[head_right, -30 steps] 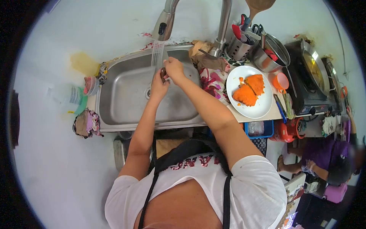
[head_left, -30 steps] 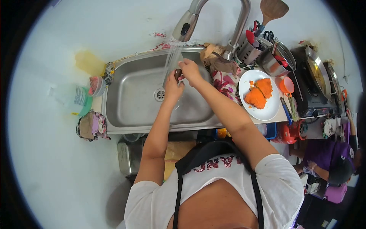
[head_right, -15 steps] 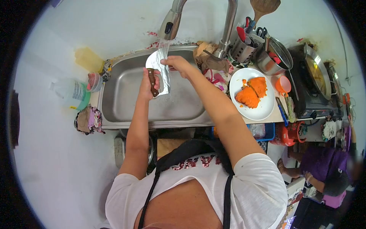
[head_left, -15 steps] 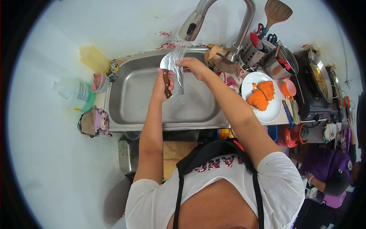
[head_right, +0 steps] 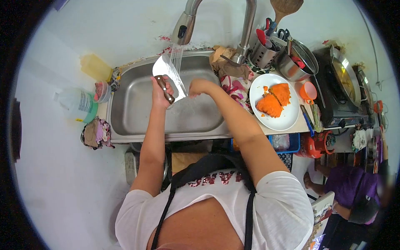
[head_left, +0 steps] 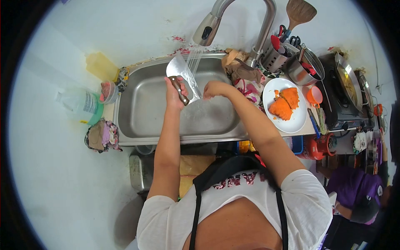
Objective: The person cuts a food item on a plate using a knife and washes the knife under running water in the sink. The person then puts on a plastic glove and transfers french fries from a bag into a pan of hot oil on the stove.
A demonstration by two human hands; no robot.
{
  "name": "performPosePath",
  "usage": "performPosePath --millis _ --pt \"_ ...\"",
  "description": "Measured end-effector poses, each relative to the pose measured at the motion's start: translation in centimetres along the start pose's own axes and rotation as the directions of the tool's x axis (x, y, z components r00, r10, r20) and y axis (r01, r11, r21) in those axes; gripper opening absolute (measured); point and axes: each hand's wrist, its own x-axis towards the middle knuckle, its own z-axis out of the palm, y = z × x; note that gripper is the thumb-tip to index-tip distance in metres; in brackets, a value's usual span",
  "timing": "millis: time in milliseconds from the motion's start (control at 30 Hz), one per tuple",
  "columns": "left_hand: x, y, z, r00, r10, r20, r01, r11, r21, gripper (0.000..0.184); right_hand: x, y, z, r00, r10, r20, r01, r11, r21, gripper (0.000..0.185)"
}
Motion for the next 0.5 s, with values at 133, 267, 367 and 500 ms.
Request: performPosePath --millis 133,267,367,500 --pt "1.6 -0.9 0.7 0.989 -0.109 -0.100 0.118 0.988 0.097 0.060 1.5 -2.4 -1.9 0.958 0.043 -0.284 0.105 0.867 0.487 0.020" --pt "3.9 -1.9 2.5 0.979 -0.167 -0.113 0.180 0.977 0.112 0.048 1.5 -8.2 -3.0 0.966 0.190 -0.173 0.198 -0.122 0.973 0.014" --pt "5.8 -2.4 3.5 0.995 -0.089 -0.039 0.089 0.996 -0.021 0.020 4.6 -7.0 -3.3 0.983 0.132 -0.128 0.172 -0.420 0.891 0.016" --pt "5.9 -1.5 5.2 0.985 -0.171 -0.037 0.163 0.973 -0.165 0.009 2.5 -7.7 -3.7 0.992 -0.034 -0.119 0.112 -0.165 0.980 0.019"
